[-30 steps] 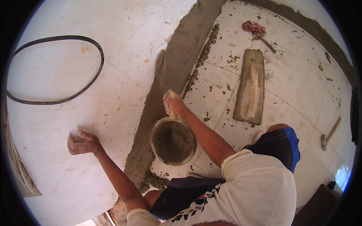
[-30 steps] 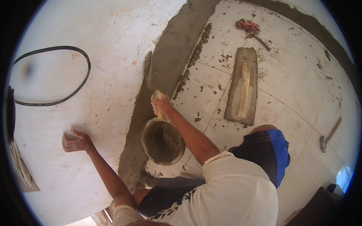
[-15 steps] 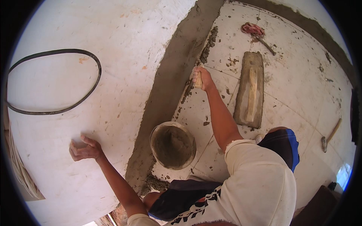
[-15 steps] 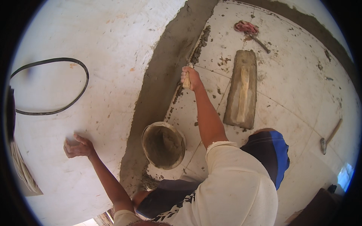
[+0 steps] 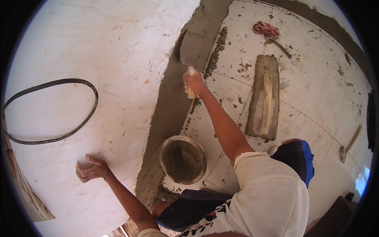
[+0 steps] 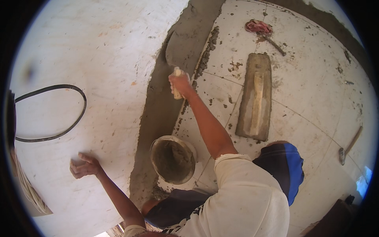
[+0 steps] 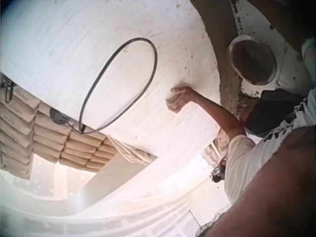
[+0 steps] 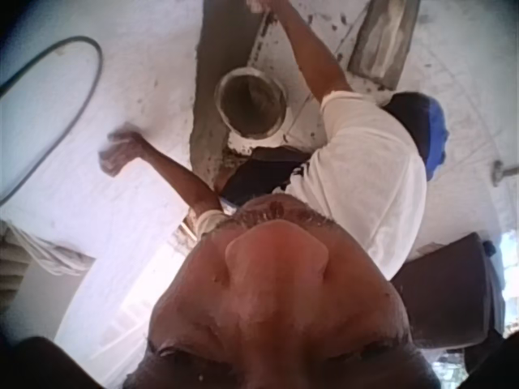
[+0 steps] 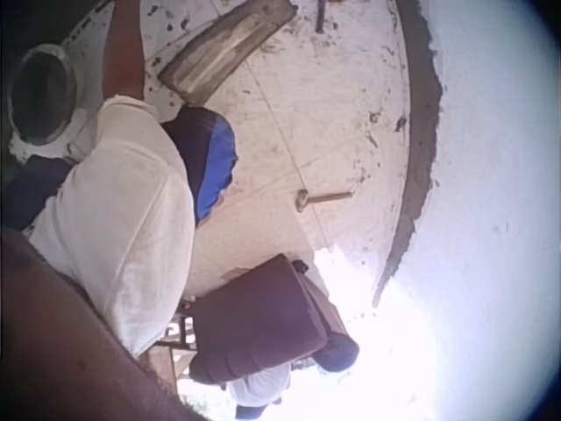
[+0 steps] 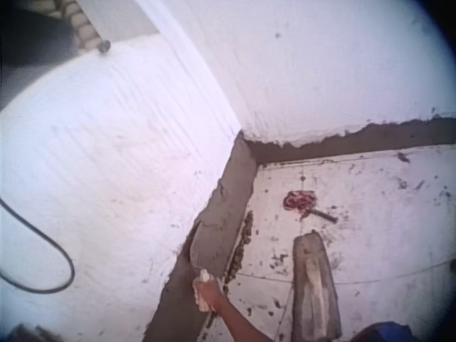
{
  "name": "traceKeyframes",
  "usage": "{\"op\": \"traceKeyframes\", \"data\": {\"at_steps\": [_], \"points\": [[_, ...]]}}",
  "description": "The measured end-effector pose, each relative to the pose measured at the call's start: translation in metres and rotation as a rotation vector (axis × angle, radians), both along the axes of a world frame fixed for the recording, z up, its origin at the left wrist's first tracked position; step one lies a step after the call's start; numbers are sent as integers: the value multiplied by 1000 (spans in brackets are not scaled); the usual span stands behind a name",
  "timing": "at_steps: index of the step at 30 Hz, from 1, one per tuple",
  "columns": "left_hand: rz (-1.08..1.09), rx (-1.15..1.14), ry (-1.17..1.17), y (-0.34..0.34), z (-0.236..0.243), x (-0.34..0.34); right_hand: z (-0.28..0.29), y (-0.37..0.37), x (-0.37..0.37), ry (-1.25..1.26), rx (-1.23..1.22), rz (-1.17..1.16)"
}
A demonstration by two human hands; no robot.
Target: The person applies mortar to the base of a wall using a trowel and then smooths it over with a wooden float.
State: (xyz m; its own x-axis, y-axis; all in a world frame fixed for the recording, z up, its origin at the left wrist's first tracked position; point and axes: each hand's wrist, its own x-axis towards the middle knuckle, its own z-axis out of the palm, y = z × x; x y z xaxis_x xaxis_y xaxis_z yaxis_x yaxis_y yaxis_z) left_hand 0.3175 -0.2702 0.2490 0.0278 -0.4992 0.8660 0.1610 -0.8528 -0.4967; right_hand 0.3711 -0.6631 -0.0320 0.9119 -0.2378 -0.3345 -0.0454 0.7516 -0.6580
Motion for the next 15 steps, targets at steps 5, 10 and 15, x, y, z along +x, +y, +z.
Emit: {"op": "traceKeyframes", "data": {"at_steps": [5,10,15], "points": [[-25,-20,-5,1,-2,3,12,13,-26,-131,198,102],[-67,-28,7,1,0,5,6,-23,-23,-213,210,83],[-56,-21,-30,0,1,4,-3,-76,25,-74,93,-95]]}}
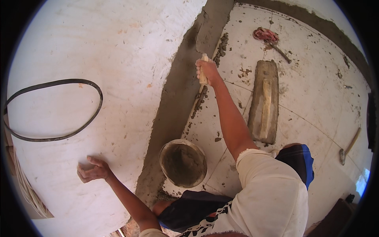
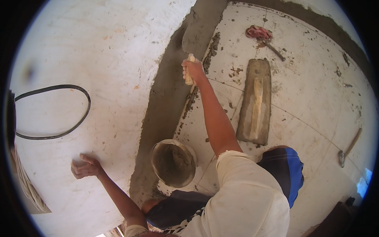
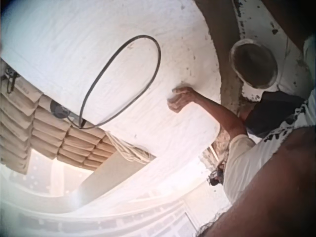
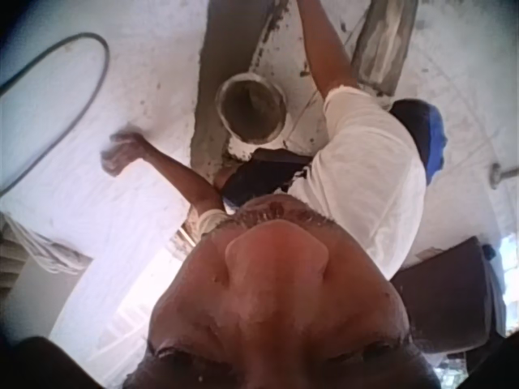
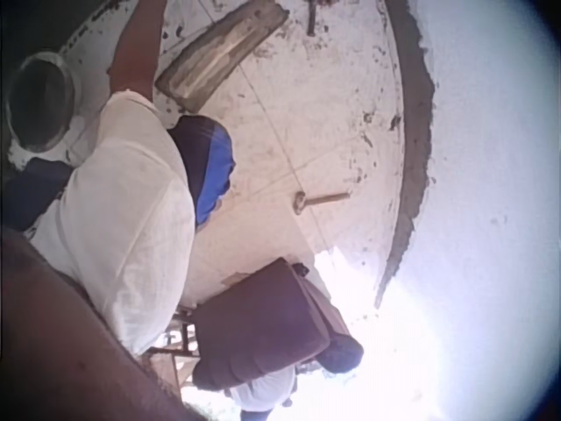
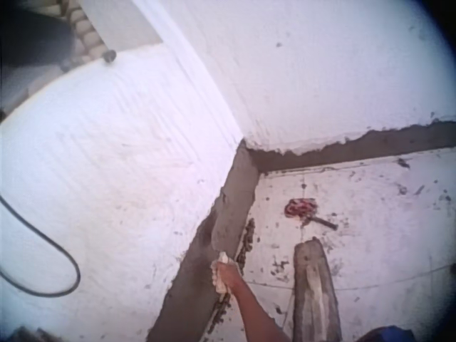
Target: The person applies mortar to the base of a wall using a trowel and then smooths it over with a wooden float.
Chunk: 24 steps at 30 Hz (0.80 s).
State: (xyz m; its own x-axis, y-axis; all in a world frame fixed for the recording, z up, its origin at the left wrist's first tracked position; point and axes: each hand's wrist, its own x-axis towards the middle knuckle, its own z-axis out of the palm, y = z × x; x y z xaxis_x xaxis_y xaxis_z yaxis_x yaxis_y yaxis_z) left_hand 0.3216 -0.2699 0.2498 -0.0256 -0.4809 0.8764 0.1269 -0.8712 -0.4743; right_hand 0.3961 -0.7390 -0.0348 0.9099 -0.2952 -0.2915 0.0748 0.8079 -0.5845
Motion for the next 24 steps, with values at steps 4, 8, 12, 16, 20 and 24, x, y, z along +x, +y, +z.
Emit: {"op": "traceKeyframes", "data": {"at_steps": [4,8,12,16,20,24], "points": [[0,-24,12,-5,-7,2,-5,7,20,132,-281,0],[78,-18,22,2,2,-6,13,90,0,259,-363,22],[-17,-50,42,-7,-9,7,-21,120,-17,285,-714,-53],[0,-1,42,0,-1,-1,-10,90,-7,311,-891,-178],[19,3,35,-2,1,-4,-29,38,29,447,-945,-161],[3,1,0,-1,-1,-3,-88,7,55,558,-921,-153]]}}
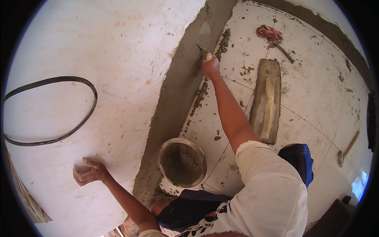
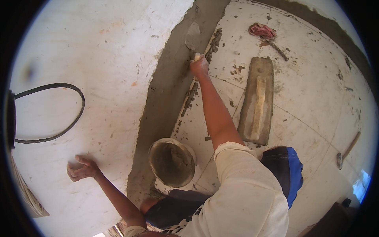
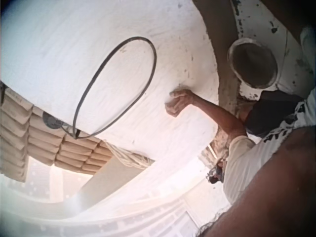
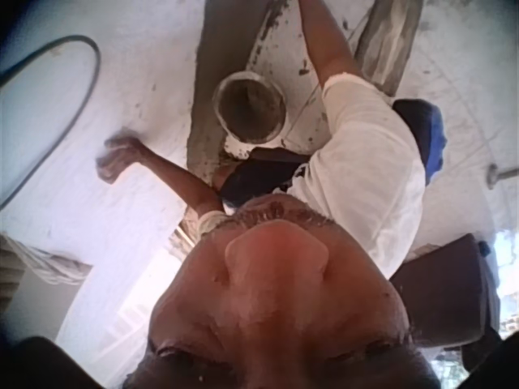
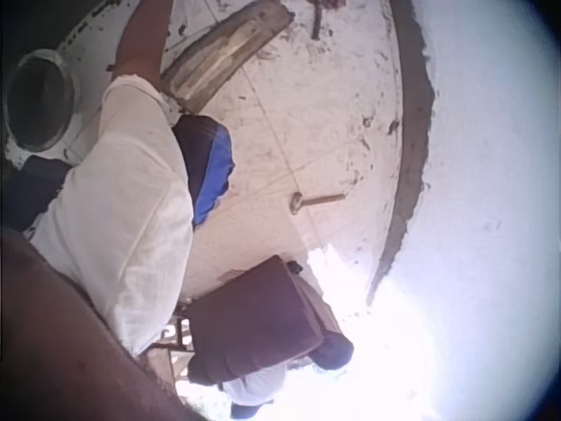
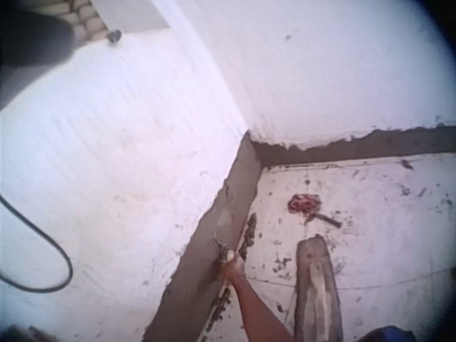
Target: The person applies mortar to the base of a wall using a trowel and then smooths it over with a wooden float.
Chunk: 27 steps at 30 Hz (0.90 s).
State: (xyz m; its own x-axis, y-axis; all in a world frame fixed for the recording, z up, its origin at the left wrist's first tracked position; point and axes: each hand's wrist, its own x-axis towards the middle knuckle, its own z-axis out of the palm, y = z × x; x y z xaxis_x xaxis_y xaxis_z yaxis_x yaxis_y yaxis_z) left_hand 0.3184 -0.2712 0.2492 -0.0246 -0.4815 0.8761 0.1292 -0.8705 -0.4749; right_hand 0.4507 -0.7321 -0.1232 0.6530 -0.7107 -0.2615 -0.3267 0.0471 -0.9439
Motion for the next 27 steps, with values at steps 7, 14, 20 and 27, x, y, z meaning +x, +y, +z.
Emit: {"op": "traceKeyframes", "data": {"at_steps": [7,14,20,27], "points": [[-31,-26,-1,-1,-6,7,-48,34,-30,-104,530,129],[-20,-24,1,-2,-1,6,0,108,-82,-351,626,280],[-12,-48,24,-1,-6,6,40,162,-119,-509,745,354],[2,-50,44,3,-3,3,67,193,-133,-495,986,186]]}}
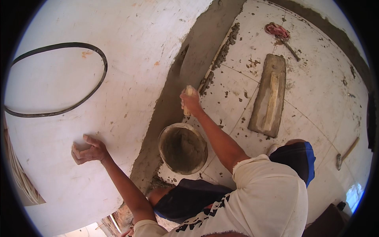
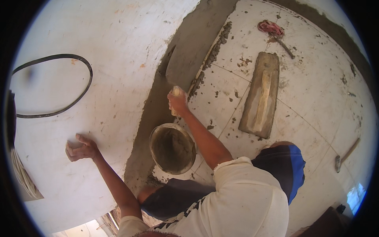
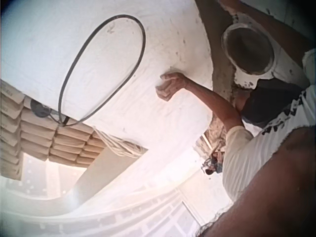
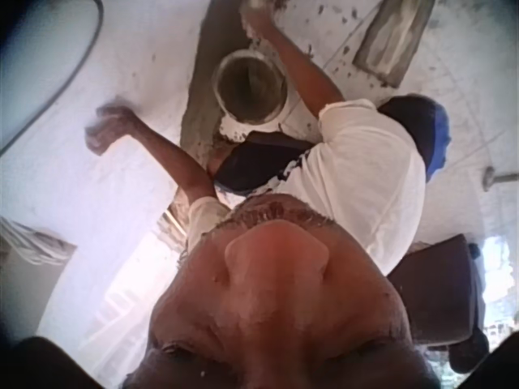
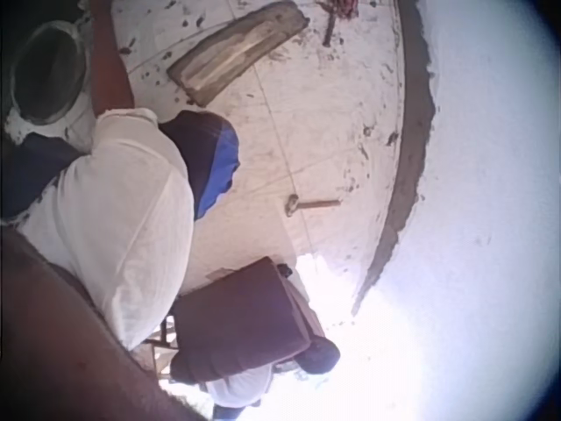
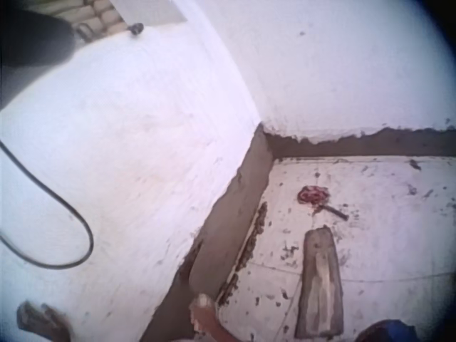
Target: The person applies mortar to the base of a wall using a trowel and then smooths it over with a wooden float.
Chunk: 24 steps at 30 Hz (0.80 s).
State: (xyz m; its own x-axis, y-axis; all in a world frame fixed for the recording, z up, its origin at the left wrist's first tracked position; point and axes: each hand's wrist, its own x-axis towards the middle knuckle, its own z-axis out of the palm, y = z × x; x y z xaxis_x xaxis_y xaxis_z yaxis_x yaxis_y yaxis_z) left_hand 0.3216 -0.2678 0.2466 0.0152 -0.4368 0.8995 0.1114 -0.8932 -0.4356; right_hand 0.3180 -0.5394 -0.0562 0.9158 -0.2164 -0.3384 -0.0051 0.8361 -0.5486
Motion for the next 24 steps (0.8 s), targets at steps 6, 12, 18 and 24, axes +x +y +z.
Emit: {"op": "traceKeyframes", "data": {"at_steps": [6,12,18,24], "points": [[3,6,-11,-8,-6,2,27,54,-10,93,-146,-3],[-7,-10,-6,-6,-5,0,44,90,-41,0,-235,-4],[-1,2,-12,-5,-2,-3,13,41,-2,202,73,-140],[19,7,-11,0,-2,-3,10,63,10,294,-101,-27]]}}
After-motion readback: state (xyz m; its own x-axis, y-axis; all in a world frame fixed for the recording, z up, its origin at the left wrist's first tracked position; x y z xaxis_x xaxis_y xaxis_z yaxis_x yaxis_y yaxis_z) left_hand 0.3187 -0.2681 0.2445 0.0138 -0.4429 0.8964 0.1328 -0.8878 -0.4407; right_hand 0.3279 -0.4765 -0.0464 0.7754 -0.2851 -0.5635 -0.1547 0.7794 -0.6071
